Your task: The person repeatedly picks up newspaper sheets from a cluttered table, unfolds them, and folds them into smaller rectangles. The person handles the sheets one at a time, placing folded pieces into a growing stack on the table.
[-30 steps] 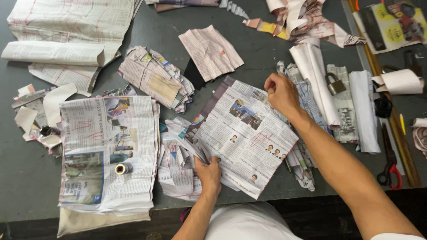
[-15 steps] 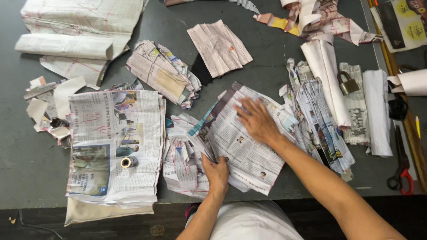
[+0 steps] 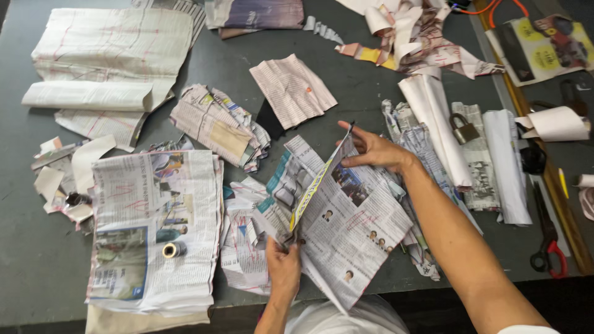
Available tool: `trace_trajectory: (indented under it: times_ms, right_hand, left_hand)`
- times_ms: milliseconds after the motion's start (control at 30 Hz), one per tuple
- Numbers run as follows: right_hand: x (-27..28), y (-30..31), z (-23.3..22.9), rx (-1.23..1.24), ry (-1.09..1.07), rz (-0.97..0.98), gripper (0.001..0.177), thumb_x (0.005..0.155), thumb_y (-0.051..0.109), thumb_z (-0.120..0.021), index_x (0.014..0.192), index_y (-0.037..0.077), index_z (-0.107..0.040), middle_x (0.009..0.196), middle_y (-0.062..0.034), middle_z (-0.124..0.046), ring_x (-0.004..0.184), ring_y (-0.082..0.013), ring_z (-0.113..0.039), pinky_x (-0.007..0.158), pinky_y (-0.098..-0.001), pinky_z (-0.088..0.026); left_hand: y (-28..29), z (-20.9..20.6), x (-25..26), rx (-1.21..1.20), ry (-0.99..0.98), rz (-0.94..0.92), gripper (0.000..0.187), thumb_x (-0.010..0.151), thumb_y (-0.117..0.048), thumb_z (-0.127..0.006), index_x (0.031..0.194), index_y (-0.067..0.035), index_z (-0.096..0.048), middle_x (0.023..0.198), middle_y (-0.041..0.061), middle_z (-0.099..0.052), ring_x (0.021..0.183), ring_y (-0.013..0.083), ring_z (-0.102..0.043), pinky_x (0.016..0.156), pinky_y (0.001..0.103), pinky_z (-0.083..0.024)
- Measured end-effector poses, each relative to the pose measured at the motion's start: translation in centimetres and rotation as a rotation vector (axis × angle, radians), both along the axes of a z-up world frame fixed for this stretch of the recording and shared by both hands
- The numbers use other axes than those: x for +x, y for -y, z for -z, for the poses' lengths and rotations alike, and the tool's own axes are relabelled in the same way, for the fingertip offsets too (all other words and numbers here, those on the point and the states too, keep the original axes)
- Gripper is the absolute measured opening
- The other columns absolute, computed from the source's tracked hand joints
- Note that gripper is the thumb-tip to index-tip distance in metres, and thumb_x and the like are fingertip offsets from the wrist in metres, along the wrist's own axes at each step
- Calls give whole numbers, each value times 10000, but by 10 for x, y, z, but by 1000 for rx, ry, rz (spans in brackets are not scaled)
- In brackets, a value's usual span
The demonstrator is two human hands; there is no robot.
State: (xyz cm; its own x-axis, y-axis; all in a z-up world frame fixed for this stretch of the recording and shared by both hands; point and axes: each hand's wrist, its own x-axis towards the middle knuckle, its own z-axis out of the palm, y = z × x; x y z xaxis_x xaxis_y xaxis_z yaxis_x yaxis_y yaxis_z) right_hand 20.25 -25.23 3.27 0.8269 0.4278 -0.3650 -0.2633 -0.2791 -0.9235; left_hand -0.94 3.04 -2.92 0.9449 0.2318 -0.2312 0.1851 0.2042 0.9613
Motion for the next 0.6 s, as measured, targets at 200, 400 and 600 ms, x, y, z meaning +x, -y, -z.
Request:
trace_trajectory:
  times_ms: [200,400,600]
  right_hand:
    - [4,27,-7,317,-138,-331,765,773,34,-845,1485,42,-564,1327,-115,-673,1185,-115,-640,1031,-279,-503]
    - [2,29,0,34,-19,-18,321,841,93,-815,1142,-13,-776,1085,-106,-787,922,-119,-693,837,-288,-555]
    - [-17,49,-29,596,-259,-182,540,903,216,-742,1364,-41,-629,1165,-201,-774,1040,-198,-740,948,-302,-554]
  left_hand:
    - [-9,8,5,-135,-42,6,330,857,110,-661,1168,2,-677,1095,60,-746,962,140,-684,842,276,-539]
    - [-12,6,7,-156,-49,-129,349,884,88,-631,1221,-1,-648,1096,81,-741,942,156,-671,830,285,-520]
    - [-15,-2,17,-150,-10,-144,360,872,92,-619,1222,13,-648,1120,79,-737,965,162,-665,843,287,-519]
